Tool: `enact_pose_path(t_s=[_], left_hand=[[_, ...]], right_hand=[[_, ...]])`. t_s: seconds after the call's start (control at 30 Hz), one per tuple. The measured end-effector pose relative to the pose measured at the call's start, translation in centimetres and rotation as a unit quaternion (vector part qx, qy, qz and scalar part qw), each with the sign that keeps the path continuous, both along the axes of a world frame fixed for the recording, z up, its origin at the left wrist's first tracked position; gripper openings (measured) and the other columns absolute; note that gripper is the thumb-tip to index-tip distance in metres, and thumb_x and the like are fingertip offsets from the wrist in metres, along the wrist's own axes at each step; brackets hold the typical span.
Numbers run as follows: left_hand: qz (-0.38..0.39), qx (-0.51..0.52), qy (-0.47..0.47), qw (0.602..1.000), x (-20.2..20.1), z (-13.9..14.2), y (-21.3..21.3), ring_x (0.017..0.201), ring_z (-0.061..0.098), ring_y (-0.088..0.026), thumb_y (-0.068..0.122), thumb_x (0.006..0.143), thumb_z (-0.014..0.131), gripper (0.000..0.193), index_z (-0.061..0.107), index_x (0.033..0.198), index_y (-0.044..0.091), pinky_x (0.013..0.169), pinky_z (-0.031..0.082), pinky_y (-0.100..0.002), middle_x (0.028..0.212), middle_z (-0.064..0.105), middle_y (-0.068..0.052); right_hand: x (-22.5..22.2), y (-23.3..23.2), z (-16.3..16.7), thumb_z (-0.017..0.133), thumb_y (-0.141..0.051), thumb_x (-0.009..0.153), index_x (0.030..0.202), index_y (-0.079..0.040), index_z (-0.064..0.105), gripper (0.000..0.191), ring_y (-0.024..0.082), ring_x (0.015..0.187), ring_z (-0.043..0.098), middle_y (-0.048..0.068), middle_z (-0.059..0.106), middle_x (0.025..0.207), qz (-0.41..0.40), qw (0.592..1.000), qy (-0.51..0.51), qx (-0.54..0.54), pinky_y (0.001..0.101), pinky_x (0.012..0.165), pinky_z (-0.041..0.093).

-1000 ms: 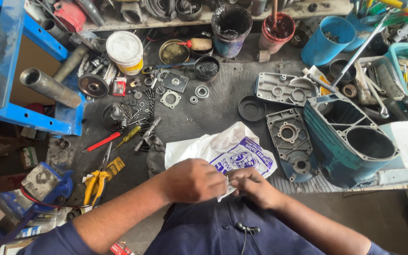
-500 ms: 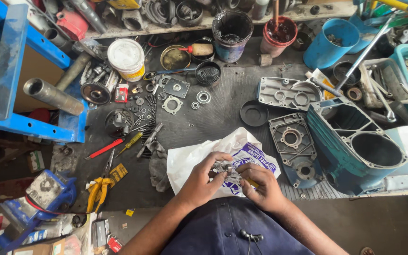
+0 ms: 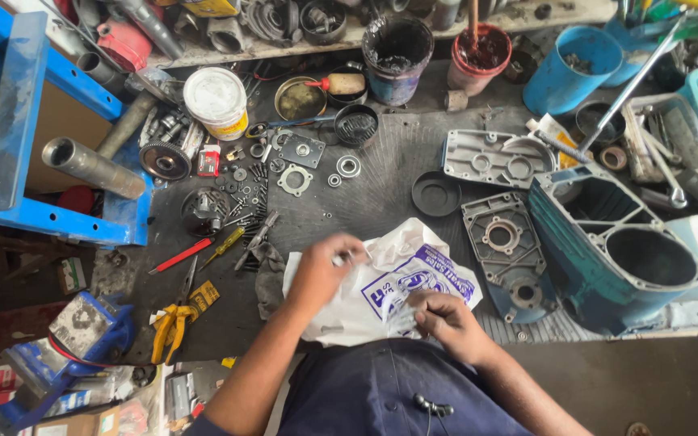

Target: The person wipes their hands with a rag on the workbench, then picks up a white plastic bag, pulls out a small boxed spare part, and peels off its plastic wrapping. They turn the small box over in their hands and hold it up while handling the packaging.

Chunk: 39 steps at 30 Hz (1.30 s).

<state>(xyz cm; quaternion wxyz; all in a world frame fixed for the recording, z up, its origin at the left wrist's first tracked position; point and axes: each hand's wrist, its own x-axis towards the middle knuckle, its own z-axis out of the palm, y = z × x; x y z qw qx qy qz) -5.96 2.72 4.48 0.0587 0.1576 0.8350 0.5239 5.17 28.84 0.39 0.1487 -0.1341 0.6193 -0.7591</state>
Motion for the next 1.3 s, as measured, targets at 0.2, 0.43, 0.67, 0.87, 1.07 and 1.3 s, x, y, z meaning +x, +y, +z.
enact_pose_path(t_s=[0.2,0.43,0.67,0.87,1.07,1.3], left_hand=[[0.153,-0.102,0.02,0.983,-7.7,1.2,-2.1,0.071,0.075,-0.025,0.013,0.091,0.073,0.015,0.072,0.104,0.006,0.064,0.056,-0.037,0.089,0.077,-0.009],[0.159,-0.163,0.314,0.921,-10.2,-0.1,-2.1,0.085,0.072,-0.03,0.014,0.088,0.077,0.015,0.074,0.101,0.007,0.073,0.057,-0.04,0.096,0.075,-0.012],[-0.122,0.12,0.033,0.985,2.5,2.9,-0.2,0.128,0.069,-0.022,0.014,0.097,0.072,0.013,0.064,0.107,0.009,0.089,0.064,-0.031,0.139,0.071,-0.009],[-0.1,-0.061,0.135,0.984,10.2,5.3,-0.5,0.117,0.067,-0.034,0.022,0.082,0.084,0.065,0.059,0.141,0.011,0.091,0.057,-0.039,0.134,0.065,-0.016],[-0.01,-0.101,0.25,0.963,11.3,6.6,-5.5,0.118,0.068,-0.034,0.012,0.085,0.078,0.054,0.061,0.137,0.012,0.094,0.056,-0.041,0.14,0.064,-0.015],[0.037,-0.023,0.184,0.982,14.0,7.4,-12.8,0.116,0.072,-0.033,-0.005,0.089,0.064,0.043,0.067,0.13,0.011,0.093,0.059,-0.039,0.128,0.071,-0.015]], right_hand=[[-0.4,-0.4,-1.0,0.059,-0.02,0.102,0.094,0.002,0.067,0.024,0.009,0.073,0.056,0.004,0.061,0.086,-0.051,0.994,-0.1,0.001,0.0265,0.066,0.048],[-0.1,-0.5,-0.3,0.059,-0.018,0.103,0.087,0.002,0.063,0.025,0.01,0.073,0.056,0.003,0.06,0.091,-0.042,0.995,-0.09,-0.031,0.0275,0.066,0.048],[0.4,-1.2,0.1,0.059,-0.016,0.103,0.093,0.001,0.064,0.02,0.012,0.08,0.055,0.005,0.058,0.091,-0.051,0.996,-0.069,-0.032,0.0277,0.071,0.046],[0.0,-7.0,2.3,0.047,-0.031,0.106,0.127,-0.006,0.055,0.033,0.013,0.092,0.054,0.004,0.057,0.105,-0.004,0.931,-0.282,-0.232,0.0297,0.081,0.046],[0.3,-12.4,6.6,0.038,-0.045,0.108,0.151,-0.006,0.044,0.058,0.016,0.115,0.053,0.006,0.057,0.134,0.069,0.911,-0.282,-0.293,0.0325,0.105,0.04],[1.2,-17.9,10.1,0.042,-0.049,0.102,0.15,-0.012,0.048,0.061,0.022,0.113,0.071,0.01,0.071,0.123,0.043,0.975,-0.19,0.112,0.036,0.1,0.054]])
